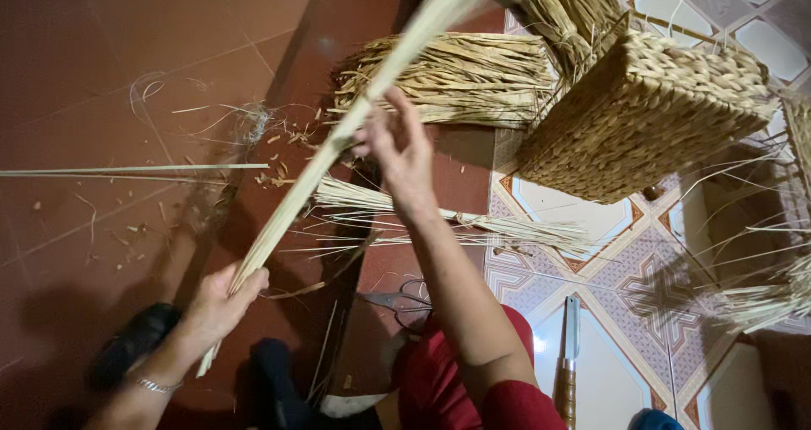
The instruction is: The person sits on the floor and weaves thin dried plant fibers into a broom head. They align the fibers, wrap them with a binding strip, and trim the ends using shears. The finished broom head is placed on the floor.
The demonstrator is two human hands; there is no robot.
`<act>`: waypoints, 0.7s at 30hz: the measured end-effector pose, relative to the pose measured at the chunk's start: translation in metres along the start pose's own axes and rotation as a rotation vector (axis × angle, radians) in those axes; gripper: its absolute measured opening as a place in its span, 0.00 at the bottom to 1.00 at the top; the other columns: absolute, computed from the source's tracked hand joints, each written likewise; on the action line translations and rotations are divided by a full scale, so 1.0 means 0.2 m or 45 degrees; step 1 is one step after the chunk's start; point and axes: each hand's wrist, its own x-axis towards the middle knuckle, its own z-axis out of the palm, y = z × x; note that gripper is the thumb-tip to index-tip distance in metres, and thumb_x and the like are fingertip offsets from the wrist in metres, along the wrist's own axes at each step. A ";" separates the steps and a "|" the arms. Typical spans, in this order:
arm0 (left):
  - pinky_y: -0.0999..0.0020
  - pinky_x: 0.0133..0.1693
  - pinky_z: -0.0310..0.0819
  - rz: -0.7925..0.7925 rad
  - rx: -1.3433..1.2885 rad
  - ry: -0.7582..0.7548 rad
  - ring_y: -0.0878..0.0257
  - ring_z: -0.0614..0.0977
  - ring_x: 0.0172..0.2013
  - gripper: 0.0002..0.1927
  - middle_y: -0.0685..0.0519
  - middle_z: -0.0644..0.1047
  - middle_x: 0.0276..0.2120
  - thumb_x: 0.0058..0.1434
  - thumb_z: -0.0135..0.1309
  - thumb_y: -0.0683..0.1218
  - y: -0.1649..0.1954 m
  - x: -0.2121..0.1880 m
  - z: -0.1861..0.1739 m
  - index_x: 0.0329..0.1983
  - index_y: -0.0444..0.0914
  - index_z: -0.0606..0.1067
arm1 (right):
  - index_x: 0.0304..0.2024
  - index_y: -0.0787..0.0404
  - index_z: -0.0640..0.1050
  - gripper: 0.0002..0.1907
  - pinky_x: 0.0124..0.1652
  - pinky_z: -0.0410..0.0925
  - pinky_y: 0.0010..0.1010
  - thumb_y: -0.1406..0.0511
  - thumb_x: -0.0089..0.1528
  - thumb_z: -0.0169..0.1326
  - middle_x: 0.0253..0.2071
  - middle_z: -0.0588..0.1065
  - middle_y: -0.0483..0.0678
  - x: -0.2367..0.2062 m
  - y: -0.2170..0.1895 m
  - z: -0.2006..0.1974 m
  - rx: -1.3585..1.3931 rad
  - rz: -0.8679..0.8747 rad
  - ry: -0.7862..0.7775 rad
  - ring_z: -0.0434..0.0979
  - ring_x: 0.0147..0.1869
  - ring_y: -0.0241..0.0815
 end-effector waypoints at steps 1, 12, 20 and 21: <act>0.73 0.23 0.67 -0.072 -0.117 0.000 0.71 0.73 0.22 0.17 0.57 0.77 0.24 0.65 0.55 0.54 0.05 -0.01 0.03 0.42 0.35 0.80 | 0.69 0.61 0.62 0.28 0.44 0.79 0.32 0.64 0.68 0.53 0.53 0.75 0.59 -0.03 0.02 0.03 -0.046 0.005 -0.060 0.81 0.47 0.42; 0.76 0.20 0.59 0.156 -1.032 0.092 0.71 0.63 0.20 0.23 0.57 0.64 0.24 0.75 0.41 0.58 0.53 0.14 0.29 0.55 0.33 0.65 | 0.77 0.63 0.51 0.32 0.71 0.58 0.46 0.55 0.79 0.46 0.71 0.62 0.66 -0.93 0.21 0.39 -0.086 0.157 -0.473 0.62 0.76 0.56; 0.64 0.49 0.75 0.301 -0.173 -0.097 0.60 0.74 0.52 0.34 0.47 0.67 0.55 0.68 0.49 0.52 0.63 0.25 0.39 0.73 0.39 0.52 | 0.40 0.61 0.77 0.20 0.24 0.62 0.28 0.55 0.74 0.41 0.25 0.69 0.40 -0.71 0.41 -0.08 -0.516 0.357 0.071 0.67 0.26 0.32; 0.63 0.49 0.77 0.245 -0.128 -0.135 0.59 0.75 0.53 0.33 0.47 0.69 0.56 0.67 0.50 0.52 0.62 0.25 0.40 0.72 0.40 0.55 | 0.38 0.63 0.76 0.21 0.24 0.60 0.28 0.56 0.76 0.42 0.24 0.67 0.40 -0.63 0.43 -0.21 -0.519 0.311 0.140 0.65 0.26 0.32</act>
